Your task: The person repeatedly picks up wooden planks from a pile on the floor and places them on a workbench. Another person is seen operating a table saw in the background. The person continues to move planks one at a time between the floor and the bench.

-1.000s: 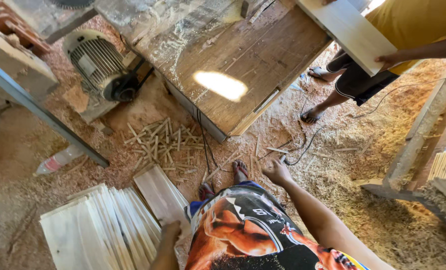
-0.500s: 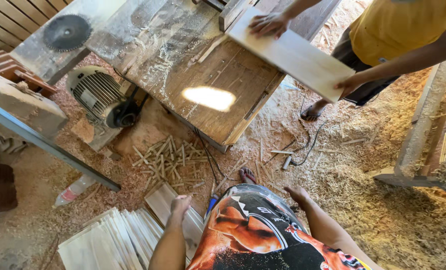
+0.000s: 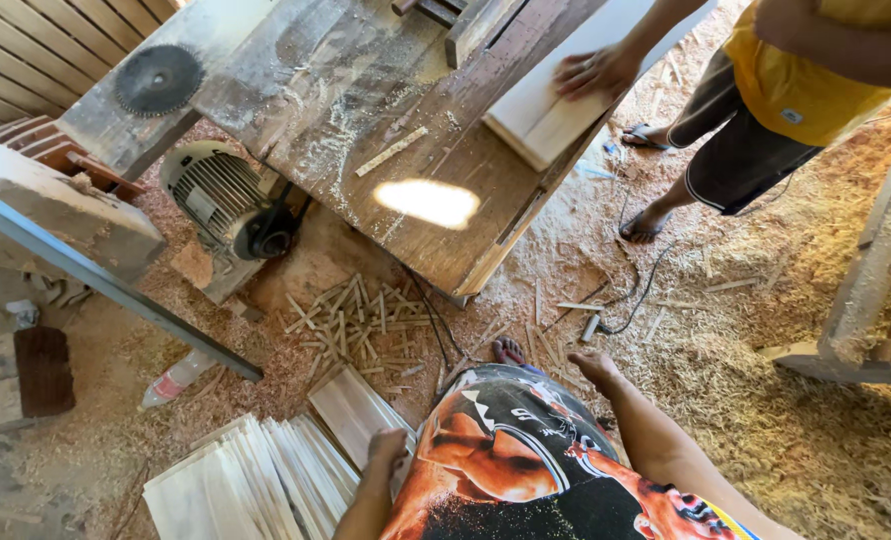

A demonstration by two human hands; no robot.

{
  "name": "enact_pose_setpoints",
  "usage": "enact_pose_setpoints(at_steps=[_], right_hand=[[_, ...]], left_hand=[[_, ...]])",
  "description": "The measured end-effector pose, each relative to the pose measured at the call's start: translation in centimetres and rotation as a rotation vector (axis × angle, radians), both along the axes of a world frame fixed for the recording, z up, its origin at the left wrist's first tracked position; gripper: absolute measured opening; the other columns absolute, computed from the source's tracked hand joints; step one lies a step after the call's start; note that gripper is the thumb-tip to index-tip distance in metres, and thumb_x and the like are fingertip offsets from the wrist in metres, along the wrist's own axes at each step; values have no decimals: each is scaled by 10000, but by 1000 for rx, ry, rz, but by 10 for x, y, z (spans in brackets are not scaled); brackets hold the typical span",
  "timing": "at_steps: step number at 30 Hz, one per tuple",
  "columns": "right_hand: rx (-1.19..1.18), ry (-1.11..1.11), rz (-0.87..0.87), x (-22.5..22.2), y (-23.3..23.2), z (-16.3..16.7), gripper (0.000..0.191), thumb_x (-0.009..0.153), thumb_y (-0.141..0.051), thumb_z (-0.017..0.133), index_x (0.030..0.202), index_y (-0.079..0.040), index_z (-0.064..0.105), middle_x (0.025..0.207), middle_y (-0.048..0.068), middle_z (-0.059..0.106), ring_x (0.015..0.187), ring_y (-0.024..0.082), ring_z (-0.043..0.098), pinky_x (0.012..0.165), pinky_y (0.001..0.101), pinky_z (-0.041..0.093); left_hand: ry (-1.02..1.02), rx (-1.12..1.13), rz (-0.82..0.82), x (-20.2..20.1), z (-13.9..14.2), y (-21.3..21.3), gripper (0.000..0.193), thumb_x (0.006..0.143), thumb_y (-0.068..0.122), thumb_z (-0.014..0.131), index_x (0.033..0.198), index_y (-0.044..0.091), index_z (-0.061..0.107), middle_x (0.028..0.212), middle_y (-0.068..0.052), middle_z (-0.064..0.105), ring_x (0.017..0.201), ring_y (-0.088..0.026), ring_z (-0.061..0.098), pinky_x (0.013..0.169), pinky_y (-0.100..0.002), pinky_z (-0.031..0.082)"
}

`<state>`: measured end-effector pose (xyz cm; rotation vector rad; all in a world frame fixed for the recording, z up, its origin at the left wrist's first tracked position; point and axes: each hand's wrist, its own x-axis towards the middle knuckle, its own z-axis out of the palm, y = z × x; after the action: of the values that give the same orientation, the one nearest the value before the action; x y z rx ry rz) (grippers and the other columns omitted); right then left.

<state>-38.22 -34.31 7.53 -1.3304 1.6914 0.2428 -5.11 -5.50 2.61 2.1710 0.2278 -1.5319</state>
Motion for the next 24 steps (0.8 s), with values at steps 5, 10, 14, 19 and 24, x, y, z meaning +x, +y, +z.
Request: enact_pose_setpoints(at_steps=[5, 10, 14, 19, 24], right_hand=[[142, 109, -101, -13, 2, -17, 556, 851, -560, 761, 930, -14, 696, 781, 140, 644, 705, 289, 606, 610, 484, 525], [193, 32, -133, 0, -13, -21, 541, 868, -558, 762, 919, -24, 696, 701, 74, 530, 618, 239, 459, 542, 431, 397], [161, -53, -137, 14, -21, -11, 538, 858, -552, 750, 1089, -67, 717, 813, 80, 583, 697, 228, 522, 591, 425, 448], [133, -112, -152, 26, -22, 9, 625, 855, -556, 741, 1259, -81, 696, 972, 72, 685, 781, 217, 570, 599, 401, 471], [124, -81, -191, 6, -15, 3, 555, 834, -538, 745, 1205, -126, 731, 875, 55, 639, 707, 203, 533, 568, 392, 421]], left_hand=[[77, 118, -7, -13, -4, 22, 371, 882, 313, 747, 1056, -14, 726, 771, -111, 697, 564, -232, 647, 458, -390, 497], [-32, 89, 54, 6, 13, 12, 359, 865, 260, 756, 1176, 118, 646, 807, -152, 706, 615, -283, 668, 496, -427, 492], [-96, 55, -104, 22, 22, -14, 332, 904, 339, 656, 1063, 72, 774, 784, -134, 728, 606, -246, 672, 480, -389, 504], [-135, -88, -69, 31, 27, -50, 329, 883, 338, 696, 1110, 106, 751, 851, -66, 737, 667, -209, 685, 522, -380, 511], [-90, -134, -35, 18, 25, -63, 340, 895, 319, 727, 1156, 102, 730, 910, -74, 735, 687, -194, 676, 540, -364, 518]])
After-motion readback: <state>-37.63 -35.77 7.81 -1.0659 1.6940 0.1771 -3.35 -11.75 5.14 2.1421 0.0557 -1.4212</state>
